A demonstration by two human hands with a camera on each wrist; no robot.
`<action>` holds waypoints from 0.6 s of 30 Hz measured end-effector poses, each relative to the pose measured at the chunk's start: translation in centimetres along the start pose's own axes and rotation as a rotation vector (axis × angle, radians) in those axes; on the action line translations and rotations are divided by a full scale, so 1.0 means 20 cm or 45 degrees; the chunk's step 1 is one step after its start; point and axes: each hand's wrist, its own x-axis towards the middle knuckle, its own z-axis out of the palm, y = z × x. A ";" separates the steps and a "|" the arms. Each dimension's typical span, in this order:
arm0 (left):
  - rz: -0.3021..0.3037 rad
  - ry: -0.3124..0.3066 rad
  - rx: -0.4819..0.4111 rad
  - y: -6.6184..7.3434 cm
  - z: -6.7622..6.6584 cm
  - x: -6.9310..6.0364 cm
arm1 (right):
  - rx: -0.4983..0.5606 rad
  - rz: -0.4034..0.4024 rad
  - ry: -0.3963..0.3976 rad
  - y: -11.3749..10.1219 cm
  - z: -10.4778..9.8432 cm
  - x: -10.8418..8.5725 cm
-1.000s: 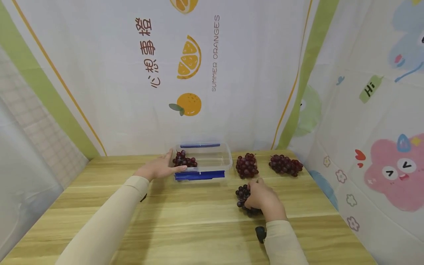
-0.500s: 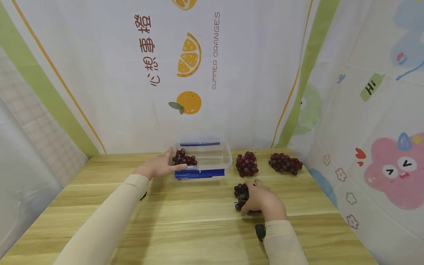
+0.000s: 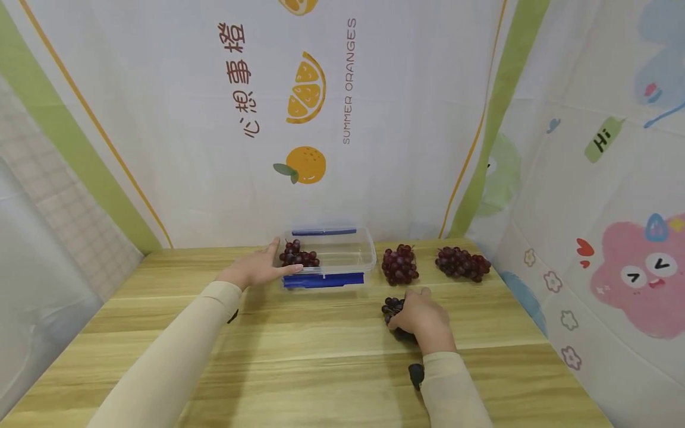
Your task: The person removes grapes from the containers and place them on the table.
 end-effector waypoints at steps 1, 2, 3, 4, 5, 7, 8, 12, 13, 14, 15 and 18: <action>0.001 -0.003 0.001 0.00 0.00 0.00 | -0.012 0.012 0.006 0.00 0.00 0.00; -0.001 -0.004 0.004 0.00 0.00 0.00 | -0.024 0.019 0.013 0.00 0.00 0.00; 0.001 -0.004 0.008 0.00 0.00 0.00 | -0.036 0.022 0.018 0.00 0.01 0.00; 0.002 -0.007 0.007 0.01 0.00 0.00 | -0.049 0.023 0.022 -0.01 0.01 0.00; -0.002 -0.008 0.006 0.01 0.00 0.00 | -0.059 0.023 0.025 -0.01 0.01 0.00; -0.004 -0.012 0.001 0.01 0.00 0.00 | -0.079 0.024 0.027 -0.02 0.01 0.00; -0.004 -0.013 -0.001 0.01 0.00 0.00 | -0.085 0.025 0.024 -0.03 0.01 0.00; -0.006 -0.019 -0.004 0.01 0.00 0.00 | -0.111 0.021 -0.003 -0.04 0.00 -0.01; -0.009 -0.020 -0.003 0.01 0.00 0.00 | -0.115 0.015 -0.012 -0.05 -0.01 -0.01; -0.012 -0.020 -0.002 0.01 0.00 0.00 | -0.110 0.005 -0.021 -0.05 -0.03 -0.01; -0.014 -0.019 -0.002 0.01 0.00 0.00 | -0.111 -0.006 -0.030 -0.06 -0.04 -0.01; -0.013 -0.018 -0.003 0.00 0.00 0.00 | -0.124 -0.050 -0.062 -0.08 -0.09 -0.01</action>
